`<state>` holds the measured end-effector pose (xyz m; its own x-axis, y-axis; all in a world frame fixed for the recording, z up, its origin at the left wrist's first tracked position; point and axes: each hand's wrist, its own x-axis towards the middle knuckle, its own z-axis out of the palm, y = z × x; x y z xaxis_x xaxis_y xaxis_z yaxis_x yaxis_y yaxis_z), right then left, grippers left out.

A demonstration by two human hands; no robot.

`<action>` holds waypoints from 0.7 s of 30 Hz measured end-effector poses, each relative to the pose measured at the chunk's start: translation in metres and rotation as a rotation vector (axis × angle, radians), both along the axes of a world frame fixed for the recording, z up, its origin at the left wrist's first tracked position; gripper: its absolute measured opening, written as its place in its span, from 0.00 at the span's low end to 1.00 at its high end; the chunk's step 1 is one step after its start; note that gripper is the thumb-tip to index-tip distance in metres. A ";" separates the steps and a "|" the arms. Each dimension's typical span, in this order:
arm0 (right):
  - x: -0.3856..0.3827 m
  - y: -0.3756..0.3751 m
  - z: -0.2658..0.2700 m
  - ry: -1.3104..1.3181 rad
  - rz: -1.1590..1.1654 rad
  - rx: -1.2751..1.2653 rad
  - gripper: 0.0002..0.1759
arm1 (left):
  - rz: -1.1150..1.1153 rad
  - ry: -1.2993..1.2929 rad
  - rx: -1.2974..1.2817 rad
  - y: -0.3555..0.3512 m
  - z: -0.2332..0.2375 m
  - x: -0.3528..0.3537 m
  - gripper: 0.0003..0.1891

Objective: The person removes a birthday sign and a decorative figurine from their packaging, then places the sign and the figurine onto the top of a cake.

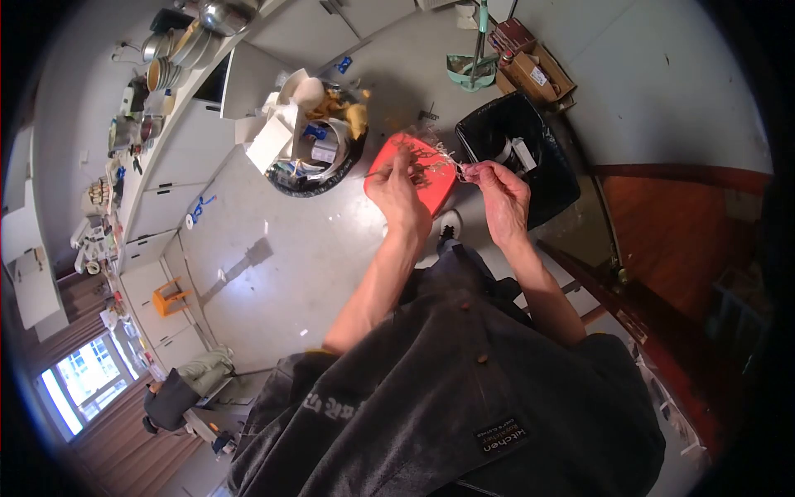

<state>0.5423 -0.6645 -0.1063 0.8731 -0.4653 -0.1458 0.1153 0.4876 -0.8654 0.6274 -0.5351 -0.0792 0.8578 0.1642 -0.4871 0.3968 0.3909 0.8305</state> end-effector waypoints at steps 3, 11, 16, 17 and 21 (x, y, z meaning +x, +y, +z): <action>-0.004 -0.001 -0.003 -0.005 0.066 -0.026 0.10 | -0.003 -0.064 0.009 -0.004 0.000 -0.004 0.10; -0.012 -0.018 -0.004 -0.075 0.141 0.275 0.08 | 0.053 -0.107 -0.015 0.001 0.000 -0.005 0.12; -0.022 -0.038 -0.015 -0.067 0.053 0.312 0.09 | 0.109 -0.070 -0.076 0.002 0.012 0.002 0.13; -0.024 -0.043 -0.016 -0.062 0.039 0.322 0.09 | 0.128 -0.057 -0.090 0.002 0.013 0.002 0.14; -0.027 -0.067 -0.015 0.058 0.032 0.131 0.10 | 0.188 -0.054 -0.206 0.005 0.022 0.007 0.15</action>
<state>0.5155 -0.7313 -0.1212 0.8753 -0.4114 -0.2540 0.0498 0.5993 -0.7990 0.6341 -0.5299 -0.0575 0.8472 0.2251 -0.4812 0.2587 0.6163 0.7438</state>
